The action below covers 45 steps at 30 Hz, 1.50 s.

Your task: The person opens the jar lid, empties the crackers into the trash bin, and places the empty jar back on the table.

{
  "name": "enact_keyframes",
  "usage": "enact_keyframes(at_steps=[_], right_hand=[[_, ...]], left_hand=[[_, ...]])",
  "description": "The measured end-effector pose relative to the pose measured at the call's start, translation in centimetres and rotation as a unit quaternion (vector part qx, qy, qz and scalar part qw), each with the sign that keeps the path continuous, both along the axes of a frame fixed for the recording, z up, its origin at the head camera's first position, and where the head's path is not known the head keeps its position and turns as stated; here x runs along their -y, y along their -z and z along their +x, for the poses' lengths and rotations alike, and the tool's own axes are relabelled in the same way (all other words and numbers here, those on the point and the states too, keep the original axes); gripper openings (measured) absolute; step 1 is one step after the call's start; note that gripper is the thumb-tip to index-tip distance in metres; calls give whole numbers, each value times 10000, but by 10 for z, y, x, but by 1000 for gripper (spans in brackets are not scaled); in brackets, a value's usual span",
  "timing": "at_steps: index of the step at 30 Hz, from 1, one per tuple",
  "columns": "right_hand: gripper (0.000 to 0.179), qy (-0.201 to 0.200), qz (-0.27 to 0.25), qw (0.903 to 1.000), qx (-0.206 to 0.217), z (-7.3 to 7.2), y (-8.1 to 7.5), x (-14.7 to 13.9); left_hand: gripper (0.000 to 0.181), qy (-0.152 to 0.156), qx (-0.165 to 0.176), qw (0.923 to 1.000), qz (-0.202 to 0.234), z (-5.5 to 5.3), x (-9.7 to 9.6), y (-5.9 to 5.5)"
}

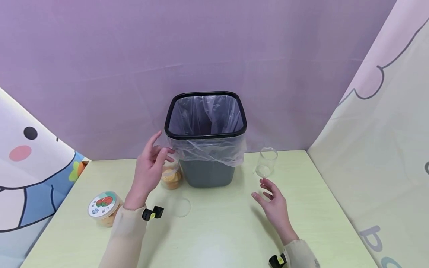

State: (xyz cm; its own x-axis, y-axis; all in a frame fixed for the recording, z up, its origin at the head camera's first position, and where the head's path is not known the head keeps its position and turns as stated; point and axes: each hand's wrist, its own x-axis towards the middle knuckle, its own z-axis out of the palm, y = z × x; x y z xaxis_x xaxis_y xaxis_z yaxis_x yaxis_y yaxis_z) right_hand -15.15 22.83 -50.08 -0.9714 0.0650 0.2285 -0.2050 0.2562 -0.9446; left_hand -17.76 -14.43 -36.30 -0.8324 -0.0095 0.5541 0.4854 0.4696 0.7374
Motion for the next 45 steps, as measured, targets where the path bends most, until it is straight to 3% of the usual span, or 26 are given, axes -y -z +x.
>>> enact_keyframes(at_steps=[6,14,18,24,29,39,45], right_hand=[[56,-196,47,9998,-18,4,2,5],[53,-279,435,9986,-53,13,-9,16],[53,-338,493,9982,17,15,-12,20],[54,-517,451,9975,196,15,3,21],[53,-796,404,9960,73,18,8,25],[50,-1252,581,9902,-234,29,8,38],[51,-1535,583,9862,-194,32,10,44]], left_hand=[[50,-208,-254,9994,-64,1,12,18],[59,-474,-51,9983,-325,-3,29,46],[65,-500,137,9980,-353,-8,36,61],[82,-443,627,9963,-376,-16,44,83],[93,-401,1023,9935,-292,-22,47,99],[100,-235,1637,9861,163,-32,43,115],[97,-374,1709,9844,168,-34,41,119]])
